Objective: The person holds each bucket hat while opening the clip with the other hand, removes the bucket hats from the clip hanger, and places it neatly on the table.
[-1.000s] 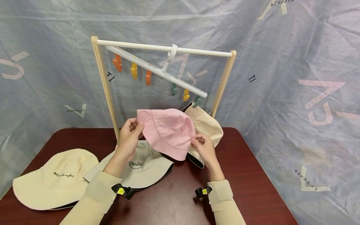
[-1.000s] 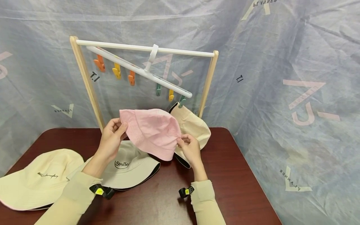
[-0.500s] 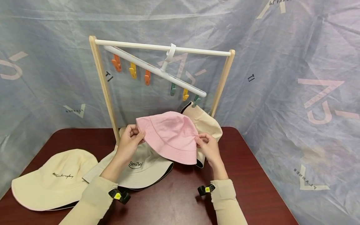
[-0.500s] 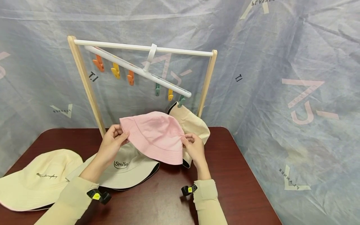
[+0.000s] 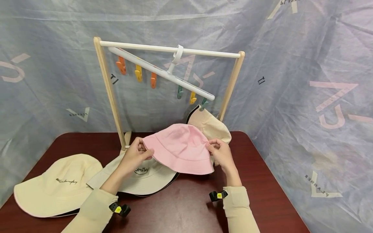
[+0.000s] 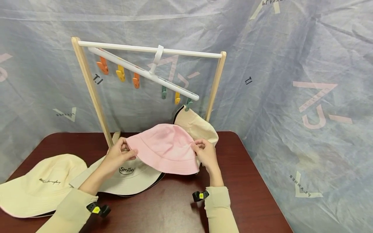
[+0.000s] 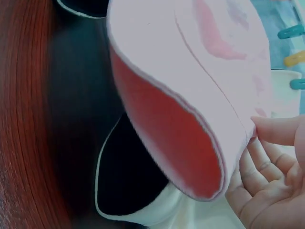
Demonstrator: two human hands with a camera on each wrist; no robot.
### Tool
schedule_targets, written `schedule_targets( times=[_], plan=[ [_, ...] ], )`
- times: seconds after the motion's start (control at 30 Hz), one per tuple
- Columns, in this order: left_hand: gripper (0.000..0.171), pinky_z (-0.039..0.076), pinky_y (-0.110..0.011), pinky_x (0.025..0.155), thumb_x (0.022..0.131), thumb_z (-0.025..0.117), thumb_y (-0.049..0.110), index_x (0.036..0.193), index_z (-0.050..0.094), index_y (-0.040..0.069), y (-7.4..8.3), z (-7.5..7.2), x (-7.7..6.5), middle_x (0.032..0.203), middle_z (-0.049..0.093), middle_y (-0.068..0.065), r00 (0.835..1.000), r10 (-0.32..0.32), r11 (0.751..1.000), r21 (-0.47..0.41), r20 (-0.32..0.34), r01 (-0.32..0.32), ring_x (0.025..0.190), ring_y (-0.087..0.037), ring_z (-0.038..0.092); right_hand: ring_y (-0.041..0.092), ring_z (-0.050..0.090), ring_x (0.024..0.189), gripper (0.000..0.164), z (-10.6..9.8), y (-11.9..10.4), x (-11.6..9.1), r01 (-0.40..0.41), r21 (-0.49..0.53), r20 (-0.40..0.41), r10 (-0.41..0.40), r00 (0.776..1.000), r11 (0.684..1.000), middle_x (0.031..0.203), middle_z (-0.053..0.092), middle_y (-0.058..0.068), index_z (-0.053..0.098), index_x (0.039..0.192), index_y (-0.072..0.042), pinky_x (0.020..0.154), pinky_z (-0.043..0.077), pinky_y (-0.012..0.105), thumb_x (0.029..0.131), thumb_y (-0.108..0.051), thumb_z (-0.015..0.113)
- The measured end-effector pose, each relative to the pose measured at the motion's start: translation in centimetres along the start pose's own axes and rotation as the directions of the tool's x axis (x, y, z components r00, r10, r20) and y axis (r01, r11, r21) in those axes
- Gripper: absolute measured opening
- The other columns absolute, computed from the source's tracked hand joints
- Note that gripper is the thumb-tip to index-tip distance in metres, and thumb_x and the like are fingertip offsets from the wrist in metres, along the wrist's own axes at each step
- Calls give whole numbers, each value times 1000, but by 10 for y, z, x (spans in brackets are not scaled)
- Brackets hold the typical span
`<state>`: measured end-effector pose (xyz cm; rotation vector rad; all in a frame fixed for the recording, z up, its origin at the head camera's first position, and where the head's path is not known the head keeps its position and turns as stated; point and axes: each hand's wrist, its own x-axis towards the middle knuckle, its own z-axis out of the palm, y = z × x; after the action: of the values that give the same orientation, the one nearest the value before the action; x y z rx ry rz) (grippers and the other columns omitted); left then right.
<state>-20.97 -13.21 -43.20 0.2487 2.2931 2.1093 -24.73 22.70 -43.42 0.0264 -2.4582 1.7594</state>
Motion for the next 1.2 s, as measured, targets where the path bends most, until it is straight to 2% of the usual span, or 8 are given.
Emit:
schedule_targets(
  times=[0.2,0.33,0.53,0.63,0.8,0.97,1.2],
  plan=[
    [39,64,-34,82,99,73,5,123,43,-2,-1,-5,-4,100,67,-16,998,7,996,93,58,-12,89,-17,72,18,72,82,20,-4,3,0,11,-10,31,-11,999,1000,98,77,14,72,113,0,78,62,34,101,-16,74],
    [41,64,-37,81,100,73,7,127,44,-2,-1,-5,-6,103,70,-17,997,-11,992,123,80,1,89,-16,73,18,72,79,21,-9,0,-2,10,-32,39,-9,999,999,96,77,14,72,113,1,79,62,38,101,-16,75],
    [37,64,-38,82,101,71,7,128,47,-3,1,-2,-8,105,70,-18,993,-18,993,120,120,4,91,-23,74,14,70,75,19,-20,-12,1,49,-93,34,-46,998,994,90,75,11,72,108,0,73,61,35,101,-17,75],
    [35,64,-37,84,101,70,6,127,47,-4,2,0,-9,102,70,-18,988,-44,996,87,146,31,91,-25,74,13,68,75,18,-27,-19,2,75,-132,49,-69,996,988,89,75,9,72,107,0,69,58,31,100,-17,75],
    [34,64,-39,84,102,71,8,124,48,-4,1,3,-10,98,71,-16,974,-78,995,77,212,63,89,-22,74,14,66,77,15,-38,-25,5,99,-238,87,-80,993,966,88,76,6,73,105,-3,68,53,27,99,-16,75],
    [30,64,-39,80,102,70,10,120,50,-4,-3,6,-10,95,72,-14,961,-102,991,108,258,77,87,-21,73,16,64,77,14,-41,-24,8,106,-323,119,-70,990,941,86,74,6,73,102,-5,70,51,30,98,-19,76],
    [25,64,-37,76,101,68,7,114,50,-5,-9,10,-10,93,73,-15,948,-134,987,124,287,102,82,-17,71,17,65,79,12,-38,-16,12,102,-402,143,-48,989,910,89,75,6,74,101,-8,72,52,31,98,-20,75]
  ],
)
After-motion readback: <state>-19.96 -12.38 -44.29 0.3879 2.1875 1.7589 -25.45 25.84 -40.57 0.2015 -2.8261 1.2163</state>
